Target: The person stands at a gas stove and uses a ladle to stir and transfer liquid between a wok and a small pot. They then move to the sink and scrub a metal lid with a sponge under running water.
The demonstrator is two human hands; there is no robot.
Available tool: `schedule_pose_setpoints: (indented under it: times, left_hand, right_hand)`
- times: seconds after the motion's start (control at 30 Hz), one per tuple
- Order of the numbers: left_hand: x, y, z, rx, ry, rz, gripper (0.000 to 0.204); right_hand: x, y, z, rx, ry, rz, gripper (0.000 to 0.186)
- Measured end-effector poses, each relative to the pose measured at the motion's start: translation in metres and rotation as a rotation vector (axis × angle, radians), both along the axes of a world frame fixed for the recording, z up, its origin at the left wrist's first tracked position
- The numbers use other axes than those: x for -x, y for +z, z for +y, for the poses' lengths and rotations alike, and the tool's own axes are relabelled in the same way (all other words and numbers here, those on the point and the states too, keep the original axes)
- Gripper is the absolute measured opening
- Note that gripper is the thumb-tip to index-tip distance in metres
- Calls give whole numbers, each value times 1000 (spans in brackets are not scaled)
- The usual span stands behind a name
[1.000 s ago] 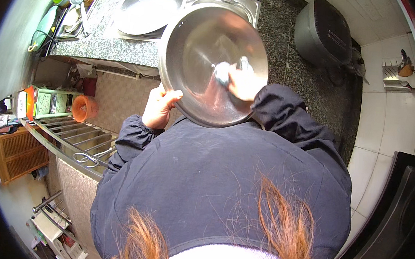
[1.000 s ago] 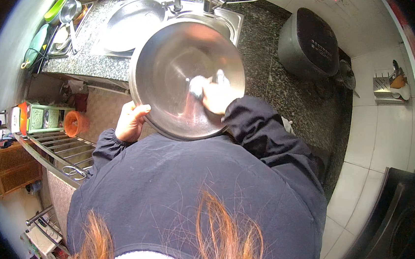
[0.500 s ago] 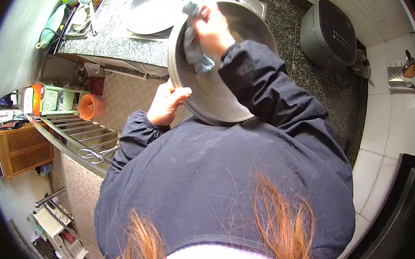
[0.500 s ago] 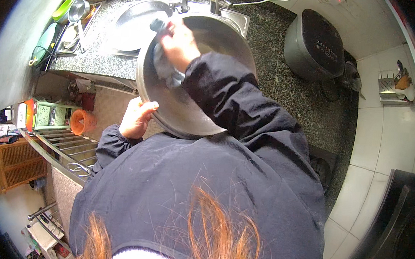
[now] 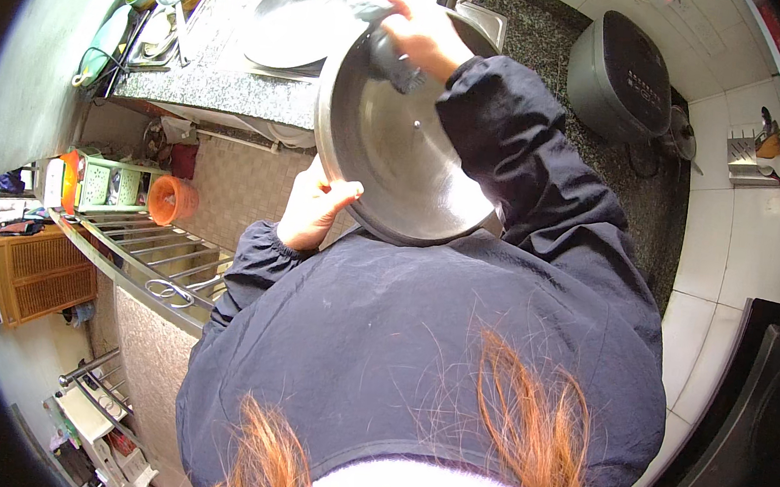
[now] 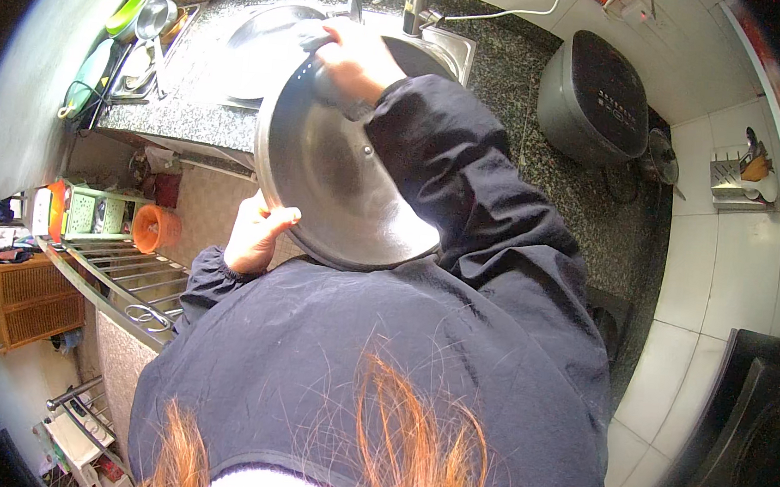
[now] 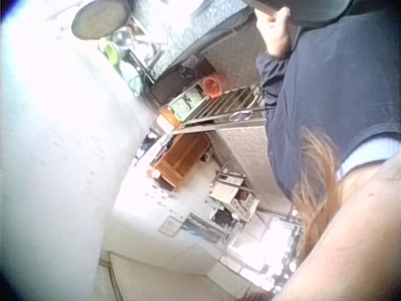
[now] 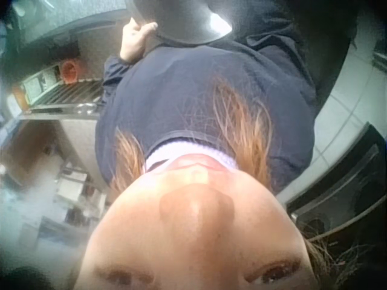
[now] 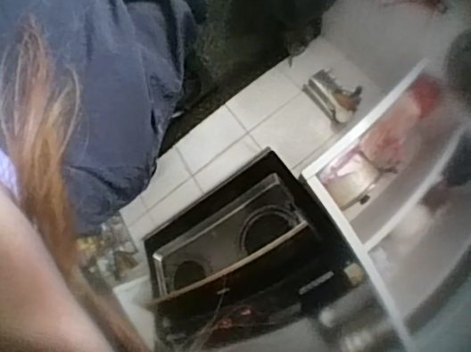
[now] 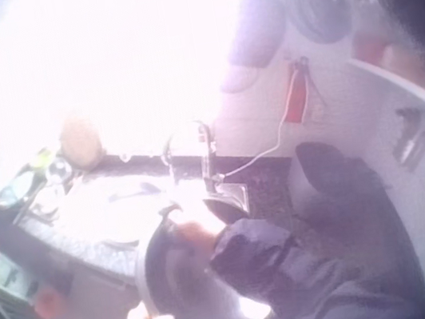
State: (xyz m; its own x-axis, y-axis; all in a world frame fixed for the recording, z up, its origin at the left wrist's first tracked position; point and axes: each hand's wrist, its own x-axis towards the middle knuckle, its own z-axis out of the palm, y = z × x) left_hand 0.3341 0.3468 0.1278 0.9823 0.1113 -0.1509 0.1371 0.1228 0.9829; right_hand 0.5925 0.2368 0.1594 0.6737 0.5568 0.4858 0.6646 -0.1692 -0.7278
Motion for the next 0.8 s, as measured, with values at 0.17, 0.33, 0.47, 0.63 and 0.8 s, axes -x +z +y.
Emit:
schedule_pose_setpoints:
  times: [0.17,0.33,0.47,0.63,0.8]
  left_hand:
    - [0,4,0,6,16,-22,33]
    - [4,13,0,-70,23,65,35]
    - [9,17,-7,33,82,-113,17]
    - [10,17,-4,-27,53,-181,11]
    - [3,14,-2,46,-34,-103,25]
  right_hand:
    - [100,26,8,133,239,-519,44]
    - [71,28,8,346,172,-555,36]
    - [7,25,-6,484,-167,-596,23]
    - [-41,9,-60,740,-343,-236,46]
    - [-21,16,-51,308,-237,-324,50]
